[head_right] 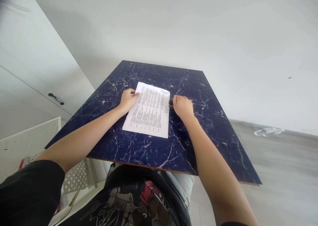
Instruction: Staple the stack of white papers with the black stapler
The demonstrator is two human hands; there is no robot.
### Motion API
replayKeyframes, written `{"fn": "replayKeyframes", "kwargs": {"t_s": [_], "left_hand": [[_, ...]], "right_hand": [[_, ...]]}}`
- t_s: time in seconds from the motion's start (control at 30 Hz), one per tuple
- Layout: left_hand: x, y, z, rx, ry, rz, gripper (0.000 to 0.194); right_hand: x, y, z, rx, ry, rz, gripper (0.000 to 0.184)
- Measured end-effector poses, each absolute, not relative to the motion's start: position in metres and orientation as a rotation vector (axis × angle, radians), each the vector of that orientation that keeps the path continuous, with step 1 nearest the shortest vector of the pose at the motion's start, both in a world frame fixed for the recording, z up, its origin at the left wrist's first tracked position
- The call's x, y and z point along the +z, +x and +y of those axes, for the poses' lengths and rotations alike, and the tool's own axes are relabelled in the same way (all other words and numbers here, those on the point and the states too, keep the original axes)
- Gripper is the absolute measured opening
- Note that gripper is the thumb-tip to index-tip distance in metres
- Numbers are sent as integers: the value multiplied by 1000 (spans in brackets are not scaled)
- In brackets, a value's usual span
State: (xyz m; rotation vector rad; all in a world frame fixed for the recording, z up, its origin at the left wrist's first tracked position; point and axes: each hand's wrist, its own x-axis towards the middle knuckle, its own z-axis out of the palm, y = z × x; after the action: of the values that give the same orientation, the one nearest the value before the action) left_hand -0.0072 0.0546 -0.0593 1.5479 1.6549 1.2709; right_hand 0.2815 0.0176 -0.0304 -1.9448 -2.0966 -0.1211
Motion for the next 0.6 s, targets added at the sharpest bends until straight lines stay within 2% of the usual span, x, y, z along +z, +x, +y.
{"fn": "replayKeyframes", "kwargs": {"t_s": [0.2, 0.6], "left_hand": [[-59, -7, 54, 1263, 1537, 1664, 8], [-60, -6, 53, 1286, 1517, 1661, 8]], "right_hand": [[-30, 281, 18, -118, -1969, -2044, 52], [-29, 277, 16, -168, -1989, -2099, 49]]}}
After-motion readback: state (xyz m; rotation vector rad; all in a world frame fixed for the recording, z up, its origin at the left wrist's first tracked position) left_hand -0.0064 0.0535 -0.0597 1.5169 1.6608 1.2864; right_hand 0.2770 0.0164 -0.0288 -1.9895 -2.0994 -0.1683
